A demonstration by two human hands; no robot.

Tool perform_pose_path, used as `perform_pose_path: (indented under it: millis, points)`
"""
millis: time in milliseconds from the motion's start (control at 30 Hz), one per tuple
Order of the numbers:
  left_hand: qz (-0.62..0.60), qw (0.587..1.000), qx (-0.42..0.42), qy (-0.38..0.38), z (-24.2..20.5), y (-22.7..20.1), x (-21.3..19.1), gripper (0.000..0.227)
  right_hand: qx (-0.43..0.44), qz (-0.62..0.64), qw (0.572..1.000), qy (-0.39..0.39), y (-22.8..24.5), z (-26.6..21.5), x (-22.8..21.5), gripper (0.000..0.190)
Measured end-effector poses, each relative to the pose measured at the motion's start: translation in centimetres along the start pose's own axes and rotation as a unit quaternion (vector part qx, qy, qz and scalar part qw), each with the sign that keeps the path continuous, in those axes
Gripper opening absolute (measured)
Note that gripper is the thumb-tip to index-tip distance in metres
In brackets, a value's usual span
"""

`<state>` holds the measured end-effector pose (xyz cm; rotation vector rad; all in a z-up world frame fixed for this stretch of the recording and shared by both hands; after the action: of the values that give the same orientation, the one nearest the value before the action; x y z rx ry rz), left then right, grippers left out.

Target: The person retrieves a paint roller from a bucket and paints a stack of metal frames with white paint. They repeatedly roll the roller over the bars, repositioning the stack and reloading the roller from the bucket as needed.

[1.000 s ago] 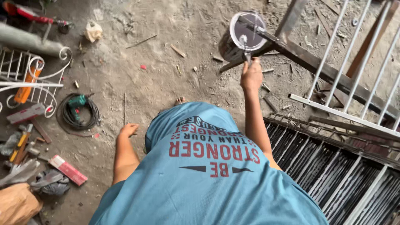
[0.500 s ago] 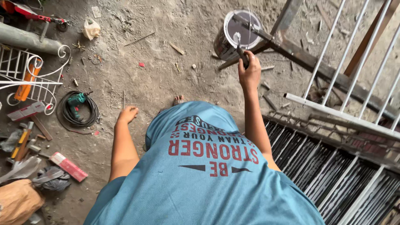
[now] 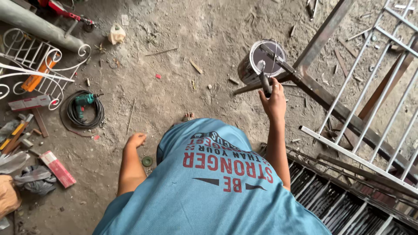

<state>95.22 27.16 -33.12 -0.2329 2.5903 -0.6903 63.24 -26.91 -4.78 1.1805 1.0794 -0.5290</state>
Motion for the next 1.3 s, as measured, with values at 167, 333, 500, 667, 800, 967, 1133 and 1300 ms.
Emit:
perform_pose_path:
  millis: [167,333,500,667,800,967,1133,1300]
  points:
    - [-0.031,1.000,0.001,0.001,-0.1,-0.5,0.9,0.041,-0.006,-0.032,0.998,-0.045,1.2,0.0,-0.1,0.085]
    - [-0.047,0.999,0.020,-0.003,1.2,-1.8,0.7,0.045,-0.039,0.035,0.996,-0.072,3.3,0.2,-0.2,0.071]
    - [-0.047,0.998,0.037,-0.012,3.1,-1.5,-1.2,0.051,-0.045,0.057,0.993,-0.089,5.6,1.1,0.4,0.047]
    - [-0.034,0.998,0.053,-0.025,4.9,-0.3,-4.0,0.057,-0.095,0.137,0.981,-0.098,8.9,2.9,1.7,0.035]
    - [0.025,0.997,0.061,-0.029,5.2,-0.6,-6.6,0.063,-0.160,0.157,0.973,-0.060,12.5,3.6,3.5,0.031]
    - [0.216,0.976,0.000,0.014,7.0,-3.9,-9.3,0.044,0.034,0.277,0.958,0.062,11.4,5.7,7.7,0.009]
    - [0.197,0.979,0.034,-0.041,12.9,-12.0,-12.0,0.054,0.016,0.150,0.988,-0.018,10.5,11.0,8.2,0.041]
    - [0.184,0.973,0.109,-0.082,20.1,-20.4,-12.9,0.046,-0.069,-0.028,0.997,0.030,10.7,20.3,9.2,0.011]
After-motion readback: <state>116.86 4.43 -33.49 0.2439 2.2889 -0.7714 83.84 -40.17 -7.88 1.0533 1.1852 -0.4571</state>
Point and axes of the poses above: each hand's wrist, its own z-axis towards the middle knuckle, its own x-axis out of the palm, y = z × x, the point moved 9 cm from there along z, towards the middle knuckle, and after that the axes turned 11 degrees about x, right-handed, at the moved point
